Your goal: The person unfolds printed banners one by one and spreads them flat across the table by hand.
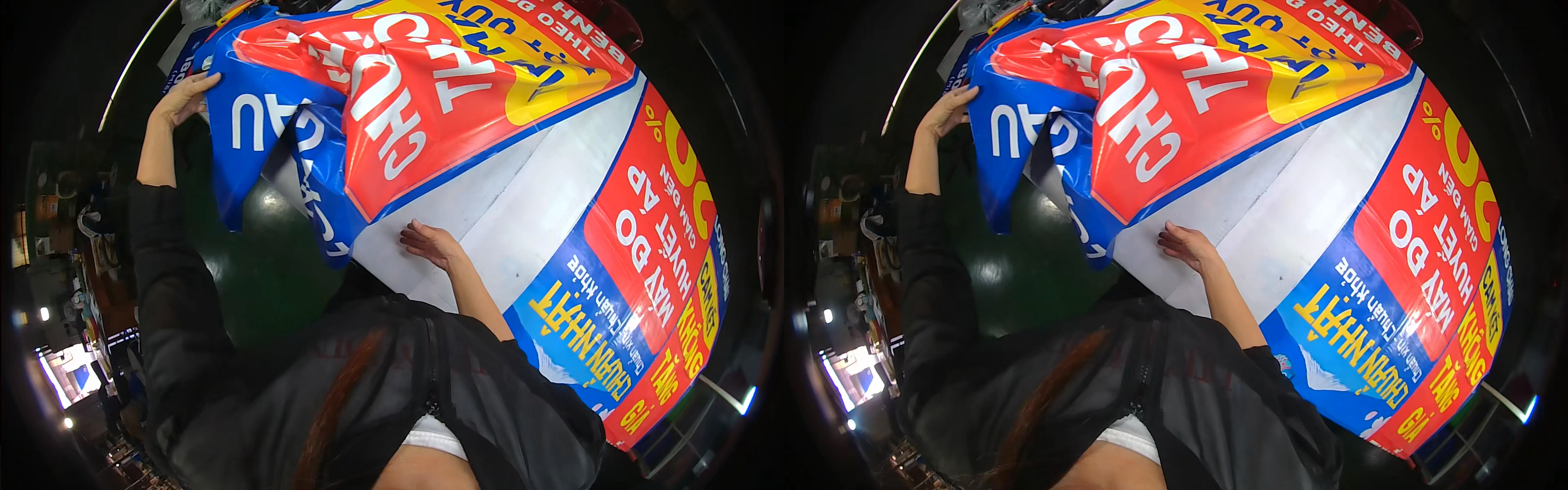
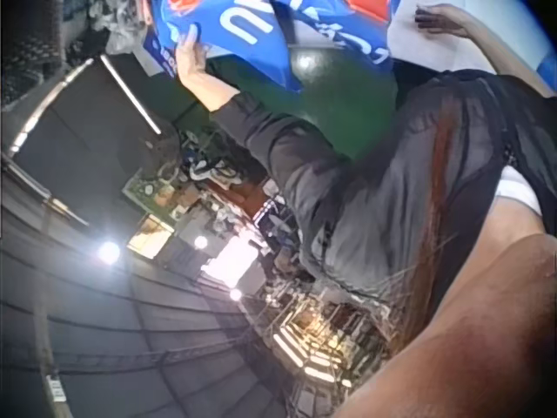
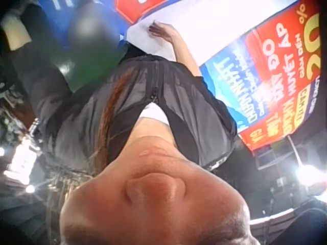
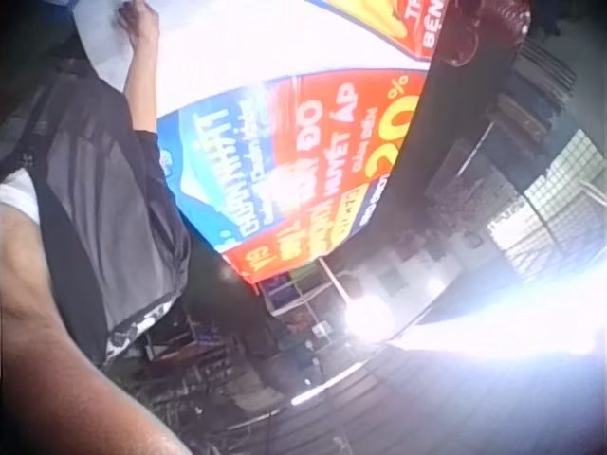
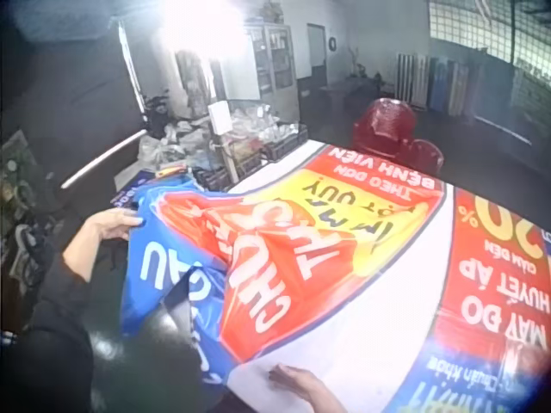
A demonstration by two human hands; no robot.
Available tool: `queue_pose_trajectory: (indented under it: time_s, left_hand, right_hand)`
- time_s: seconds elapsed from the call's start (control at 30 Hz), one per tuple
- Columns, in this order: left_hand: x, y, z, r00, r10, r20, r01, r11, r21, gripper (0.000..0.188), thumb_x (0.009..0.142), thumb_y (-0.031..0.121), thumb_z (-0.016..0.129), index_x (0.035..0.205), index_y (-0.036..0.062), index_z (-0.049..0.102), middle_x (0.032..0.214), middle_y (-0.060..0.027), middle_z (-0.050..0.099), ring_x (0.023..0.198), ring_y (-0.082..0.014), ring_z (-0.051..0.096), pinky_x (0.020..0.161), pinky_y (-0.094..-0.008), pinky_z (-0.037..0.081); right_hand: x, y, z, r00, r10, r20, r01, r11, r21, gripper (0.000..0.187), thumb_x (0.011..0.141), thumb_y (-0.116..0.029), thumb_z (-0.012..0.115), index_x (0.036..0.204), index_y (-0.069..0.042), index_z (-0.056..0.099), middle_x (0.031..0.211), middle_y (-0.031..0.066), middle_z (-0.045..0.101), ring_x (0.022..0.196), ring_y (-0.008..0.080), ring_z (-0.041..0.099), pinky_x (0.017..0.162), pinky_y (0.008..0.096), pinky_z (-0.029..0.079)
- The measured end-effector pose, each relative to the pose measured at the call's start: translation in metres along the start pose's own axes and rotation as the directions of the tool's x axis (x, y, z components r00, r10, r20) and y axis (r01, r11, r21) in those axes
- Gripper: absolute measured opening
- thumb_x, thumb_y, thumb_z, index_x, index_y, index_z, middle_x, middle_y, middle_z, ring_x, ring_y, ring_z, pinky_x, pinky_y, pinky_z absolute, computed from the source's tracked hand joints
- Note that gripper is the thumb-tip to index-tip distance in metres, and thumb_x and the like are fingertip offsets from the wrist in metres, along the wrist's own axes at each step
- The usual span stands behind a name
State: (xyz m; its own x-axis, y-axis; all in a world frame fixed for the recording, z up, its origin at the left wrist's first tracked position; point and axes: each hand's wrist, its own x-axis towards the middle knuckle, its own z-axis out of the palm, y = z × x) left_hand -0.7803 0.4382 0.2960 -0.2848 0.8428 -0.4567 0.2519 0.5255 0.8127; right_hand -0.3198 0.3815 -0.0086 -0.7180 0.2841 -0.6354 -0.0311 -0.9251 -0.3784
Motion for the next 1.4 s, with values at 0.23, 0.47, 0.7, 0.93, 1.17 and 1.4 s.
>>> queue_pose_trajectory:
  time_s: [0.23,0.47,0.7,0.93,1.17,1.4]
  left_hand:
    - [0.011,0.003,0.022,0.961,0.266,-0.069,-0.275,0.944,-0.184,0.056,0.08,0.027,0.059,0.123,-0.0023,0.036,0.109,-0.0144,0.054,0.096,-0.0186,0.056,0.086,-0.0331,0.045]
    - [0.03,0.052,0.007,0.882,0.458,0.106,-0.422,0.871,-0.25,0.039,0.082,0.024,0.058,0.113,0.0036,0.045,0.098,-0.0089,0.058,0.083,-0.0144,0.06,0.074,-0.0284,0.051]
    - [0.087,0.06,-0.02,0.771,0.627,-0.109,-0.636,0.752,-0.173,0.035,0.086,0.028,0.052,0.106,-0.0003,0.053,0.09,-0.0086,0.061,0.074,-0.0152,0.06,0.07,-0.026,0.049]
    - [0.096,0.103,-0.082,0.513,0.858,0.015,-0.598,0.346,0.723,0.036,0.079,0.032,0.059,0.095,-0.0004,0.061,0.088,-0.0107,0.063,0.086,-0.0251,0.06,0.075,-0.041,0.046]
    - [0.111,-0.036,-0.046,0.852,0.523,0.013,-0.523,0.851,0.05,0.041,0.076,0.036,0.059,0.094,-0.0012,0.062,0.09,-0.0122,0.062,0.082,-0.0204,0.057,0.077,-0.0363,0.043]
    - [0.101,-0.278,0.01,0.876,0.479,-0.057,-0.477,0.878,0.043,0.032,0.081,0.028,0.051,0.089,-0.001,0.061,0.088,-0.0147,0.062,0.078,-0.0265,0.058,0.073,-0.0333,0.044]
  right_hand:
    - [0.044,0.03,0.068,0.992,0.048,0.114,-0.09,0.911,0.403,0.097,0.067,-0.057,0.061,0.129,0.004,0.017,0.13,0.0203,0.028,0.122,0.0311,0.028,0.1,0.0462,0.022]
    - [0.067,0.085,0.101,0.997,-0.047,-0.067,0.073,0.889,0.452,0.073,0.07,-0.052,0.061,0.118,-0.001,0.039,0.12,0.0121,0.043,0.109,0.0248,0.041,0.093,0.0424,0.033]
    - [0.011,0.085,0.108,0.639,-0.596,-0.487,0.735,0.661,0.155,0.05,0.081,-0.036,0.056,0.113,0.001,0.045,0.108,0.0143,0.054,0.097,0.0256,0.052,0.086,0.0382,0.041]
    - [-0.29,0.038,0.08,-0.302,-0.674,-0.675,0.565,0.444,-0.696,0.045,0.078,-0.039,0.058,0.097,0.002,0.06,0.094,0.0114,0.06,0.078,0.0172,0.054,0.075,0.0281,0.041]
    - [-0.386,0.094,0.107,-0.272,-0.455,-0.848,0.461,0.712,-0.53,0.047,0.072,-0.028,0.066,0.102,0.007,0.056,0.096,0.0163,0.059,0.084,0.0203,0.058,0.074,0.0298,0.045]
    - [-0.268,0.242,-0.042,-0.243,-0.546,-0.802,0.218,0.775,-0.594,0.036,0.074,-0.024,0.065,0.092,0.006,0.062,0.088,0.0132,0.063,0.083,0.02,0.057,0.076,0.0315,0.043]
